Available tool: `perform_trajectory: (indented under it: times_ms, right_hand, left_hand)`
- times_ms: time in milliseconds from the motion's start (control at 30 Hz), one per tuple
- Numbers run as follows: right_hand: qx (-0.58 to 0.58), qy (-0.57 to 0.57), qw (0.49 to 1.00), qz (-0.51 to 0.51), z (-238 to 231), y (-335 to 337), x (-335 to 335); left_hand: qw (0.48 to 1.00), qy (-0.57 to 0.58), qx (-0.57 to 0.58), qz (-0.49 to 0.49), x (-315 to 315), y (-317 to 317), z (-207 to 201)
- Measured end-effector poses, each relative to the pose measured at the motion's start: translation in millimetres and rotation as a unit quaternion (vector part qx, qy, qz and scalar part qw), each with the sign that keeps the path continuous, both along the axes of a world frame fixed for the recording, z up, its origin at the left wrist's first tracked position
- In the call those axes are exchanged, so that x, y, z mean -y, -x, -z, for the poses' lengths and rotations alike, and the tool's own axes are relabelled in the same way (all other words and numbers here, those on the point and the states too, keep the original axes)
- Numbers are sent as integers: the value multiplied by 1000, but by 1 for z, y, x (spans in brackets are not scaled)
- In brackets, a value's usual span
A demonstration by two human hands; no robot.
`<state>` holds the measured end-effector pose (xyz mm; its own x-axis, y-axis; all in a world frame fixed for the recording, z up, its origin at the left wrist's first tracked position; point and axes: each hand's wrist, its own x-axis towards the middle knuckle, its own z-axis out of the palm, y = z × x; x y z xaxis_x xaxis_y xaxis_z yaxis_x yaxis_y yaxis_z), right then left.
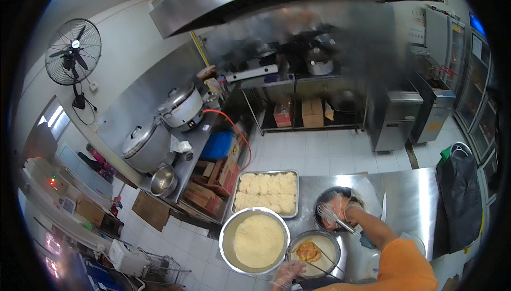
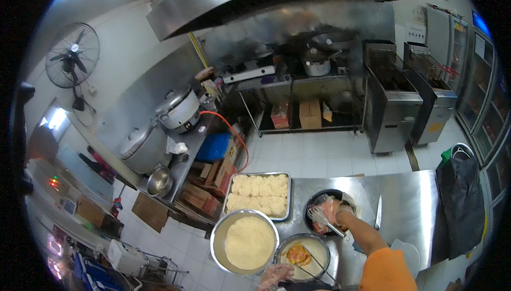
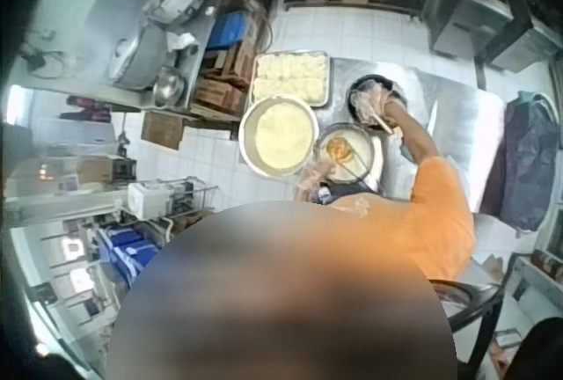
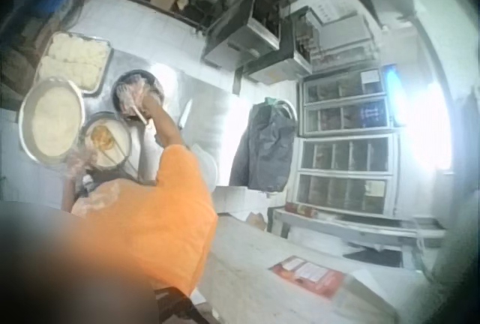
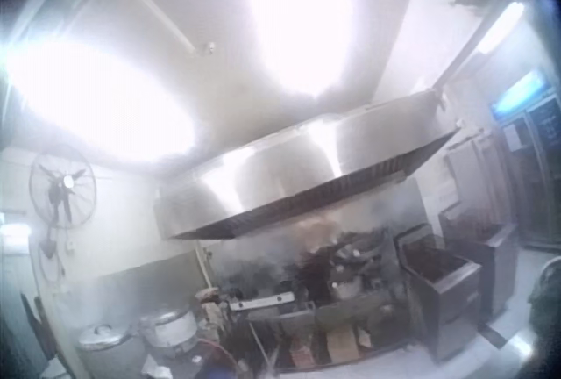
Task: The person handles marinated chicken pieces, coating them in a liquid batter and then in breadcrumbs. They repeatedly transfer pieces between bowls and a tray, ensuring each piece is fully coated before placing it aside.
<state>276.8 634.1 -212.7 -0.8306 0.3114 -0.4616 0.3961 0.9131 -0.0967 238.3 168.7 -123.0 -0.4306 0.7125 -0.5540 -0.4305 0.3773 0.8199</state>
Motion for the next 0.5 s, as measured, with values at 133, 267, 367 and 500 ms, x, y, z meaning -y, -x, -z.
perform_trajectory:
  times_ms: [133,267,367,500]
  right_hand:
    - [-2,-68,998,5,-30,-16,-6]
    - [-86,-12,974,207,-139,-37,9]
    - [-93,166,940,282,-229,-66,38]
    - [-226,387,827,338,-272,-96,117]
  left_hand:
    - [999,-49,-4,11,0,4,9]
    - [998,-58,-12,38,-10,8,1]
    - [997,-74,-5,37,-28,8,-22]
    - [988,-118,-69,68,-49,13,-60]
